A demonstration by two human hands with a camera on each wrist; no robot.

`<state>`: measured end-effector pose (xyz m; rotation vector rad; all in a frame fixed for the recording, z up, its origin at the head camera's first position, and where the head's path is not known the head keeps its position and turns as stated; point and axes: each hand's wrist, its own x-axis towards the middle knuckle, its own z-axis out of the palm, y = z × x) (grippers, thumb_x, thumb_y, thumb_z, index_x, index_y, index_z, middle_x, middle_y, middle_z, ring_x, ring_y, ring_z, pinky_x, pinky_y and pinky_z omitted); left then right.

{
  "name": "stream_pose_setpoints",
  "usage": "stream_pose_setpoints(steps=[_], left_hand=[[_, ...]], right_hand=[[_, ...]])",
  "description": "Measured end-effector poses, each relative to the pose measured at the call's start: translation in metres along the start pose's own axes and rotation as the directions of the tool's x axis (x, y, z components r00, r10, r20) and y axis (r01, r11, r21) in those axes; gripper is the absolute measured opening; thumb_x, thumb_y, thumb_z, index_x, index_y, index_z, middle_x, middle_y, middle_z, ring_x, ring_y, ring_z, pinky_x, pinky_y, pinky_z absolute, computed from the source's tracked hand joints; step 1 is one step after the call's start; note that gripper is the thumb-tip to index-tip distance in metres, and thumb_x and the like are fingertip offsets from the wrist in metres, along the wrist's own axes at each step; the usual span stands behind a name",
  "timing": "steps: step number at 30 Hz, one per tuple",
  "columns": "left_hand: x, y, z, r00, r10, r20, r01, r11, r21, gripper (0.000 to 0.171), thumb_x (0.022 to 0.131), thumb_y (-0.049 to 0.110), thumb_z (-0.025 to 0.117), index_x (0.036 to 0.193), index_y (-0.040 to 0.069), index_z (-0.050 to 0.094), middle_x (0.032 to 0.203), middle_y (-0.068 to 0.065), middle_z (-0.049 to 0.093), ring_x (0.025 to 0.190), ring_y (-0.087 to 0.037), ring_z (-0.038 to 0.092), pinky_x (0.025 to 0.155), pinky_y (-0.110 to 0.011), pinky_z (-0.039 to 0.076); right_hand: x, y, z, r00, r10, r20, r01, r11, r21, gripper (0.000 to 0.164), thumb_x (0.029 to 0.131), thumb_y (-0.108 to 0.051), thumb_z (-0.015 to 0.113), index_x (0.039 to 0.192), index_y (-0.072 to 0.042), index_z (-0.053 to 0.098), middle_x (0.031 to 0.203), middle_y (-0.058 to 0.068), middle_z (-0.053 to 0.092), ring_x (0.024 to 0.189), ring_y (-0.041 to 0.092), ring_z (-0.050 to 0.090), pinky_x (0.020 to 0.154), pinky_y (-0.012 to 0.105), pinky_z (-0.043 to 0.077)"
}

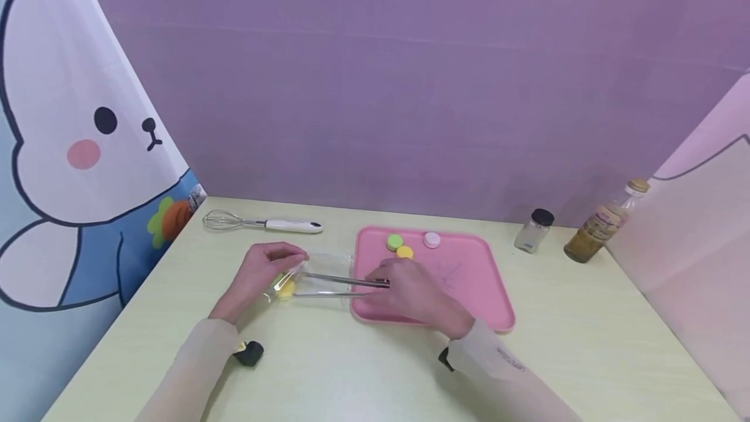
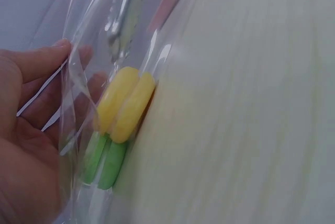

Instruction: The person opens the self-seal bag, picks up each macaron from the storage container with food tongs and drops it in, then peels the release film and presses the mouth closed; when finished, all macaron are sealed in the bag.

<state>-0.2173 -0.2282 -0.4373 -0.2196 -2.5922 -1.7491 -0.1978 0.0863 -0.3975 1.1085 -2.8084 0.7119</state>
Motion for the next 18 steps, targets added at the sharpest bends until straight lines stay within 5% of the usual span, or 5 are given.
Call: stream_pose_setpoints(steps=[6, 13, 18], left_hand=[[-0.001, 0.0, 0.001, 1.0, 0.003, -0.005, -0.003, 1.0, -0.01, 0.023, 0.094, 0.03, 0.075, 0.108, 0.011, 0.077, 0.107, -0.002, 0.075, 0.103, -0.02, 0.066, 0.091, -0.034, 0.051], [0.001, -0.001, 0.0, 1.0, -0.013, -0.007, 0.013, 1.0, -0.018, 0.02, 0.094, 0.028, 0.074, 0.108, 0.013, 0.077, 0.107, 0.0, 0.075, 0.106, -0.02, 0.066, 0.095, -0.038, 0.049], [0.001, -0.001, 0.001, 1.0, -0.019, -0.002, 0.019, 1.0, -0.021, 0.021, 0.094, 0.028, 0.074, 0.108, 0.013, 0.077, 0.108, 0.0, 0.075, 0.106, -0.02, 0.066, 0.096, -0.039, 0.049]], right_hand=[[-0.025, 0.012, -0.009, 0.998, -0.015, -0.063, 0.008, 0.994, -0.105, 0.025, 0.088, -0.034, 0.08, 0.106, -0.017, 0.079, 0.097, -0.008, 0.075, 0.086, 0.005, 0.066, 0.077, 0.025, 0.055], [-0.058, 0.02, -0.022, 0.983, 0.122, -0.135, -0.136, 0.985, -0.104, 0.03, 0.083, -0.036, 0.084, 0.107, -0.018, 0.079, 0.101, -0.007, 0.076, 0.096, 0.011, 0.069, 0.085, 0.032, 0.056], [-0.082, 0.024, -0.029, 0.964, 0.188, -0.191, -0.207, 0.974, -0.088, 0.032, 0.08, -0.035, 0.087, 0.105, -0.017, 0.08, 0.095, -0.01, 0.073, 0.084, 0.007, 0.062, 0.076, 0.028, 0.054]])
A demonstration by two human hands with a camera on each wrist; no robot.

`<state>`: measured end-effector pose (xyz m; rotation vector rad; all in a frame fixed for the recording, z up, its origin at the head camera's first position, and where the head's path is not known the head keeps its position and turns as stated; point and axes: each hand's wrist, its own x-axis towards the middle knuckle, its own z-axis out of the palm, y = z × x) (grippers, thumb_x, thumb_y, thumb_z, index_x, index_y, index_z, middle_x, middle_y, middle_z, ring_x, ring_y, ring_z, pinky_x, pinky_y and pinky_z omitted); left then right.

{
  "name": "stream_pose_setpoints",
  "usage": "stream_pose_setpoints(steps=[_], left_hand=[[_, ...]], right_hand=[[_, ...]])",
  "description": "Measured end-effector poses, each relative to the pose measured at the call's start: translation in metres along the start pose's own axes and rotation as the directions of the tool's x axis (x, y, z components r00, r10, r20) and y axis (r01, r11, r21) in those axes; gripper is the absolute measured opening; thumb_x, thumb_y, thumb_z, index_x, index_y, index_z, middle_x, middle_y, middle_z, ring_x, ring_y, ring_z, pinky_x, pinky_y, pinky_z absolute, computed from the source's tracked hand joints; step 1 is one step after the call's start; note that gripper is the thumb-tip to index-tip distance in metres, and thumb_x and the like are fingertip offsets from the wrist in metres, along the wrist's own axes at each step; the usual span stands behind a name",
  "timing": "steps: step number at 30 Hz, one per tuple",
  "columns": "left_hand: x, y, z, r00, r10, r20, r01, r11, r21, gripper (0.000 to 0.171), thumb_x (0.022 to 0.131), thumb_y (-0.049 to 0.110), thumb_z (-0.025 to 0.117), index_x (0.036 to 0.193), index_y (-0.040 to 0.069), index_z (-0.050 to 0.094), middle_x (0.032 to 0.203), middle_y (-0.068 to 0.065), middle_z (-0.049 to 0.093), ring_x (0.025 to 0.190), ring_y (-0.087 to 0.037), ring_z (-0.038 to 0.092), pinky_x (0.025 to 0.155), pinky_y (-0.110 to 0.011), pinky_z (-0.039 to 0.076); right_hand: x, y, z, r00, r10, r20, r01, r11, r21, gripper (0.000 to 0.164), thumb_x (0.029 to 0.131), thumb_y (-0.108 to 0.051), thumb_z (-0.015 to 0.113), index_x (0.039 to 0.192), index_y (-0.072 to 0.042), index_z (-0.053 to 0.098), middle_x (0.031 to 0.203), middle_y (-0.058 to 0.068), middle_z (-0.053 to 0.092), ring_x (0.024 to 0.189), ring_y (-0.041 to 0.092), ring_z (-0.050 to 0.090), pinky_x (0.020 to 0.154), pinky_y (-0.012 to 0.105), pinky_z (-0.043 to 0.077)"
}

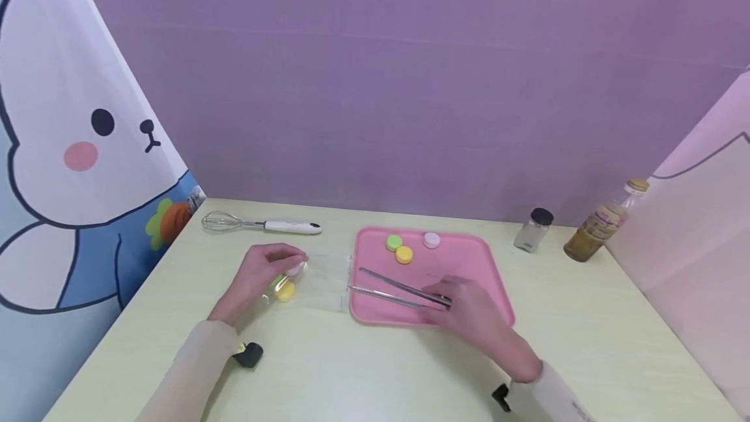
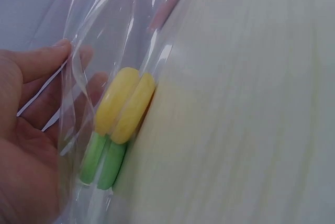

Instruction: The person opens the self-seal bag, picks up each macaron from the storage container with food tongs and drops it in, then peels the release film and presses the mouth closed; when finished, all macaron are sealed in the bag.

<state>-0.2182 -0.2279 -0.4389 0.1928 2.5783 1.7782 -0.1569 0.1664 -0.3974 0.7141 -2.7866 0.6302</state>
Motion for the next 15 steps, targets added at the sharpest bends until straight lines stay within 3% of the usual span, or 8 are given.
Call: stream_pose_setpoints(steps=[5, 9, 15], left_hand=[[-0.001, 0.001, 0.001, 1.0, 0.005, -0.005, -0.005, 1.0, -0.001, 0.022, 0.094, 0.029, 0.074, 0.109, 0.012, 0.076, 0.108, -0.001, 0.075, 0.106, -0.021, 0.066, 0.096, -0.041, 0.048], [-0.001, 0.0, 0.001, 1.0, 0.003, -0.003, -0.003, 1.0, 0.005, 0.022, 0.095, 0.029, 0.074, 0.109, 0.012, 0.076, 0.108, 0.0, 0.075, 0.106, -0.02, 0.066, 0.097, -0.041, 0.048], [-0.001, 0.0, 0.001, 1.0, 0.004, -0.003, -0.004, 1.0, 0.001, 0.021, 0.095, 0.028, 0.073, 0.109, 0.012, 0.076, 0.107, 0.0, 0.075, 0.107, -0.02, 0.066, 0.098, -0.042, 0.047]], right_hand=[[-0.018, 0.008, -0.011, 0.998, 0.057, -0.024, -0.057, 0.998, 0.009, 0.031, 0.079, -0.034, 0.088, 0.105, -0.018, 0.08, 0.078, -0.017, 0.062, 0.068, 0.003, 0.049, 0.058, 0.023, 0.043], [-0.03, 0.017, -0.018, 0.994, 0.104, -0.025, -0.105, 0.994, -0.034, 0.03, 0.079, -0.035, 0.088, 0.104, -0.021, 0.08, 0.071, -0.02, 0.051, 0.062, 0.003, 0.043, 0.053, 0.023, 0.037], [-0.046, 0.037, -0.026, 0.99, 0.1, -0.101, -0.107, 0.992, -0.062, 0.029, 0.076, -0.029, 0.09, 0.101, -0.018, 0.08, 0.08, -0.013, 0.067, 0.065, 0.005, 0.05, 0.055, 0.025, 0.042]])
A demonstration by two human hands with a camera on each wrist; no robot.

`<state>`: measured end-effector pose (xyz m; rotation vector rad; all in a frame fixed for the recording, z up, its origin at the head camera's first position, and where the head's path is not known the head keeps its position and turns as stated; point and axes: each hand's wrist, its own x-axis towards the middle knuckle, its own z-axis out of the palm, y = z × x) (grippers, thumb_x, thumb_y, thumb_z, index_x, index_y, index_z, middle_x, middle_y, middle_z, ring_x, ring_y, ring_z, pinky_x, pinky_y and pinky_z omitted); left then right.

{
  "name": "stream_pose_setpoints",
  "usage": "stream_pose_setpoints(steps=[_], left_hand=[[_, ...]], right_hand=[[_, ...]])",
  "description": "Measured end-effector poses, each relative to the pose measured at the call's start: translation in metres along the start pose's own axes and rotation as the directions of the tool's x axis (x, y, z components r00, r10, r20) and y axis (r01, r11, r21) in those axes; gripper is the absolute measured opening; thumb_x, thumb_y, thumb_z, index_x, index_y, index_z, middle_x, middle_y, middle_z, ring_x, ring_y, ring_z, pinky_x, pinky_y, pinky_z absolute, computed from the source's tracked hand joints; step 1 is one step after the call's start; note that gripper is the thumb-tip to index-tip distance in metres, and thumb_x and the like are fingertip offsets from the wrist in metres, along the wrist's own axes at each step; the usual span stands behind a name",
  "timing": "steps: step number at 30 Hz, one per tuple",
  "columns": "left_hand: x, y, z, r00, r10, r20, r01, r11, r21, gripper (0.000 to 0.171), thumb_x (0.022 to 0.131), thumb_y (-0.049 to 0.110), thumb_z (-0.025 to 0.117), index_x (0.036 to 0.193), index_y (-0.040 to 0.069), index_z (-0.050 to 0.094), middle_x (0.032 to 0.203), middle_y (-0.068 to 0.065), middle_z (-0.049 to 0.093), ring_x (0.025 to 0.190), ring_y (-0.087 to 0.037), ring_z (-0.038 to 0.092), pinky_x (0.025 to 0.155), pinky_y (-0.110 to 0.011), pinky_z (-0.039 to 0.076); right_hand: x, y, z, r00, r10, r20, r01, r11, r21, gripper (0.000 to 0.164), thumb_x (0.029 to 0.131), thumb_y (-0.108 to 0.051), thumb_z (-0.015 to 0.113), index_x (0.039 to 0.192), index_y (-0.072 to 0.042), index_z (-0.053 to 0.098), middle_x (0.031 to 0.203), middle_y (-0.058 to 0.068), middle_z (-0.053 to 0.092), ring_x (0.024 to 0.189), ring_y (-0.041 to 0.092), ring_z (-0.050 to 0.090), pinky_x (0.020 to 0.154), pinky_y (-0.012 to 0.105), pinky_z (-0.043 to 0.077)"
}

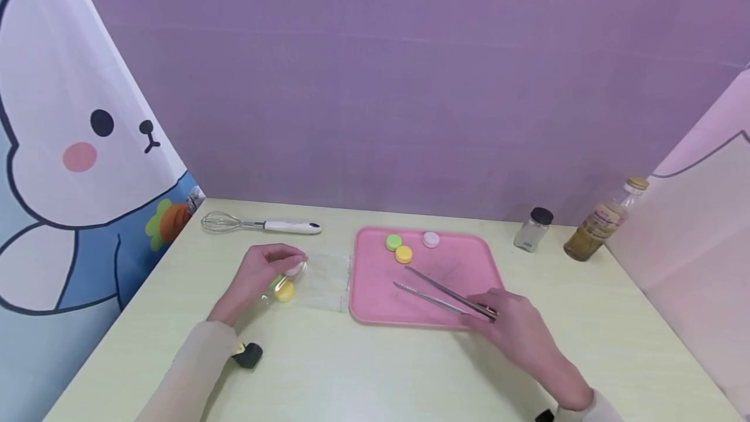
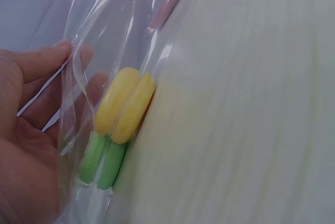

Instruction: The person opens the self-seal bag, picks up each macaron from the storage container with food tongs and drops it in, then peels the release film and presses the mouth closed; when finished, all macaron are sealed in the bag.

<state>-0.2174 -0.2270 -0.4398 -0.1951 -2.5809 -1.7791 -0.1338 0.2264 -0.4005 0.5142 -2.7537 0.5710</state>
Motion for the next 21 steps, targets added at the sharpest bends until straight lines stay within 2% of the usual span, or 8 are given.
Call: stream_pose_setpoints(steps=[6, 13, 21], left_hand=[[0.001, -0.003, 0.0, 1.0, -0.004, 0.001, 0.004, 1.0, 0.008, 0.022, 0.095, 0.029, 0.073, 0.109, 0.013, 0.077, 0.107, 0.0, 0.075, 0.105, -0.02, 0.066, 0.096, -0.04, 0.048], [0.0, -0.003, 0.0, 1.0, 0.004, -0.004, -0.004, 1.0, 0.017, 0.024, 0.095, 0.031, 0.073, 0.109, 0.013, 0.076, 0.108, 0.0, 0.075, 0.106, -0.02, 0.066, 0.096, -0.04, 0.048], [-0.001, -0.002, 0.001, 1.0, 0.011, -0.007, -0.01, 1.0, 0.012, 0.023, 0.095, 0.031, 0.073, 0.109, 0.012, 0.076, 0.108, 0.0, 0.075, 0.105, -0.02, 0.066, 0.094, -0.039, 0.048]], right_hand=[[-0.008, 0.02, -0.011, 0.998, 0.049, -0.025, -0.049, 0.999, -0.014, 0.03, 0.076, -0.026, 0.09, 0.102, -0.016, 0.08, 0.083, -0.008, 0.069, 0.066, 0.008, 0.051, 0.056, 0.028, 0.043], [-0.014, 0.035, -0.018, 0.994, 0.087, -0.071, -0.089, 0.996, -0.026, 0.028, 0.076, -0.022, 0.09, 0.1, -0.011, 0.08, 0.089, 0.0, 0.075, 0.076, 0.02, 0.068, 0.062, 0.042, 0.056], [-0.01, 0.05, -0.02, 0.987, 0.149, -0.058, -0.152, 0.987, -0.044, 0.026, 0.08, -0.018, 0.087, 0.103, -0.007, 0.079, 0.084, 0.002, 0.073, 0.076, 0.025, 0.069, 0.062, 0.046, 0.056]])
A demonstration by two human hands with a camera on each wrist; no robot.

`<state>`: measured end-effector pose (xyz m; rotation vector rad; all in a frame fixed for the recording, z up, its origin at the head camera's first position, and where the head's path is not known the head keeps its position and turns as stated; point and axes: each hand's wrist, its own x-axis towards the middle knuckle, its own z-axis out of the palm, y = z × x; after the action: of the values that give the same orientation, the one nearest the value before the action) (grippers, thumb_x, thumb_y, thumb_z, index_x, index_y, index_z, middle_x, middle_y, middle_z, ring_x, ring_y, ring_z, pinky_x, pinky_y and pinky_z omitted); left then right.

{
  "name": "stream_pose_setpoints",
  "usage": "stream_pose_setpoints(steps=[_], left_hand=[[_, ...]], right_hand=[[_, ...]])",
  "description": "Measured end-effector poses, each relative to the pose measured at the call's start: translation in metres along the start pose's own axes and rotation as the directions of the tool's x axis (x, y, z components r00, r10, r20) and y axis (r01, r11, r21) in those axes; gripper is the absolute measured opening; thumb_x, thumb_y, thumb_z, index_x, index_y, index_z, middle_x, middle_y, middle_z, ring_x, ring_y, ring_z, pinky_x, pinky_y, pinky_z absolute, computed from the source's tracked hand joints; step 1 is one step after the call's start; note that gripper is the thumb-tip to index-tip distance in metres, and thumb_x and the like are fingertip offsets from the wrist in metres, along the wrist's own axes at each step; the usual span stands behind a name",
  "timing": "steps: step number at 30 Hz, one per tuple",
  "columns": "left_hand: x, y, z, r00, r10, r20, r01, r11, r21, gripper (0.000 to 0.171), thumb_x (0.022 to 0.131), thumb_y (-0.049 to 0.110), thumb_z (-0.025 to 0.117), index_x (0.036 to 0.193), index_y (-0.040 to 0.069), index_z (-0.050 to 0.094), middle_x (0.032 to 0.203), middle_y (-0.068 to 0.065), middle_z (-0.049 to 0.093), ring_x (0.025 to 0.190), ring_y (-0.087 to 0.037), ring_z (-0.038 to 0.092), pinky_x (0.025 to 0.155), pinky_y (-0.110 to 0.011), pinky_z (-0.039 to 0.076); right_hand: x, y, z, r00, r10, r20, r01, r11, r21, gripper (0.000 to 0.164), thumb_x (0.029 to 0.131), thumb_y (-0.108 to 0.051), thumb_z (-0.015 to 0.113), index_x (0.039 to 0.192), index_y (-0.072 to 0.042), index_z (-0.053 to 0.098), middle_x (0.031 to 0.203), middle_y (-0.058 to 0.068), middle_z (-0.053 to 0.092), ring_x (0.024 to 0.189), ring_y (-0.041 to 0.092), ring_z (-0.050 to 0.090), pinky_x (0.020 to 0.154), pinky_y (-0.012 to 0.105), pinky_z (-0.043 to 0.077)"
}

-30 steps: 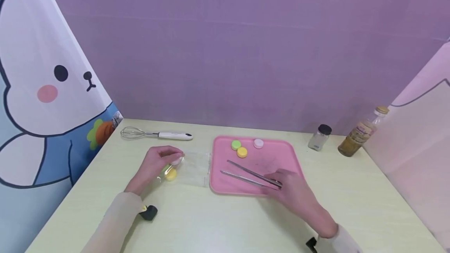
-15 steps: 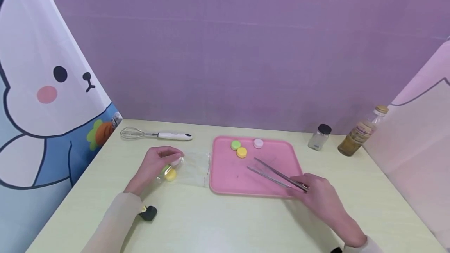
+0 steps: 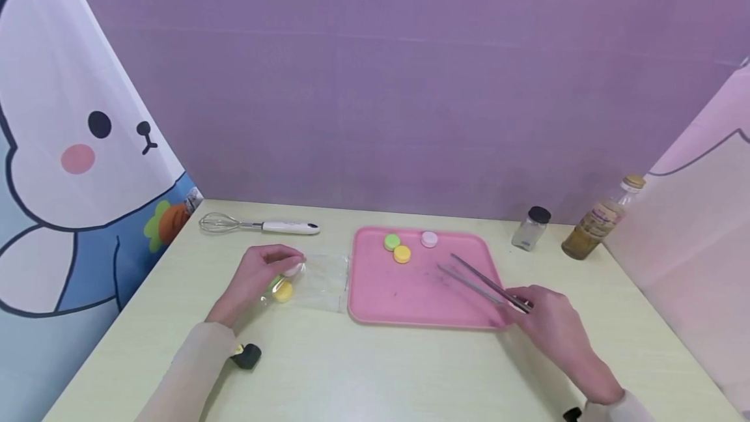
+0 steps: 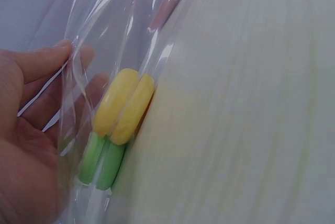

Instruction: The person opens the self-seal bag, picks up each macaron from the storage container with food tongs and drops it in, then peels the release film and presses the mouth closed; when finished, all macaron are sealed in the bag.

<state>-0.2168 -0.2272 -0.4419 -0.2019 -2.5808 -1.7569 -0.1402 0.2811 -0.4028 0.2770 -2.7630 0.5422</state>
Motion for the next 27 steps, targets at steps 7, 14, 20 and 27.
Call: stream_pose_setpoints(steps=[7, 14, 20, 27], left_hand=[[0.0, -0.001, 0.0, 1.0, -0.015, 0.005, 0.015, 1.0, 0.0, 0.024, 0.095, 0.031, 0.073, 0.11, 0.012, 0.076, 0.109, -0.001, 0.075, 0.107, -0.021, 0.065, 0.097, -0.041, 0.047], [0.001, 0.0, 0.001, 0.999, -0.034, 0.006, 0.034, 0.999, 0.002, 0.022, 0.095, 0.029, 0.074, 0.109, 0.012, 0.076, 0.109, -0.001, 0.075, 0.109, -0.021, 0.065, 0.099, -0.042, 0.046], [0.001, 0.001, 0.0, 1.0, -0.028, -0.001, 0.028, 1.0, -0.012, 0.022, 0.094, 0.028, 0.074, 0.108, 0.012, 0.076, 0.108, -0.001, 0.075, 0.108, -0.021, 0.065, 0.099, -0.041, 0.046], [0.001, 0.001, 0.0, 0.999, -0.039, 0.0, 0.039, 0.999, -0.008, 0.022, 0.094, 0.029, 0.074, 0.109, 0.013, 0.076, 0.108, 0.0, 0.075, 0.108, -0.021, 0.065, 0.099, -0.041, 0.046]], right_hand=[[0.012, 0.008, 0.007, 1.0, 0.014, 0.022, -0.013, 1.0, -0.013, 0.025, 0.083, -0.021, 0.084, 0.103, -0.007, 0.079, 0.085, 0.004, 0.074, 0.074, 0.024, 0.068, 0.062, 0.045, 0.056], [0.022, 0.01, 0.016, 0.994, 0.059, 0.087, -0.061, 0.998, 0.023, 0.028, 0.086, -0.027, 0.082, 0.105, -0.007, 0.079, 0.093, 0.008, 0.075, 0.077, 0.022, 0.067, 0.062, 0.042, 0.054], [0.032, 0.005, 0.018, 0.989, 0.09, 0.12, -0.093, 0.995, 0.02, 0.03, 0.087, -0.028, 0.081, 0.105, -0.004, 0.079, 0.093, 0.009, 0.075, 0.07, 0.017, 0.059, 0.054, 0.033, 0.048], [0.042, 0.0, 0.022, 0.984, 0.116, 0.135, -0.122, 0.992, 0.039, 0.031, 0.087, -0.028, 0.081, 0.103, -0.002, 0.079, 0.088, 0.007, 0.075, 0.061, 0.015, 0.055, 0.048, 0.031, 0.042]])
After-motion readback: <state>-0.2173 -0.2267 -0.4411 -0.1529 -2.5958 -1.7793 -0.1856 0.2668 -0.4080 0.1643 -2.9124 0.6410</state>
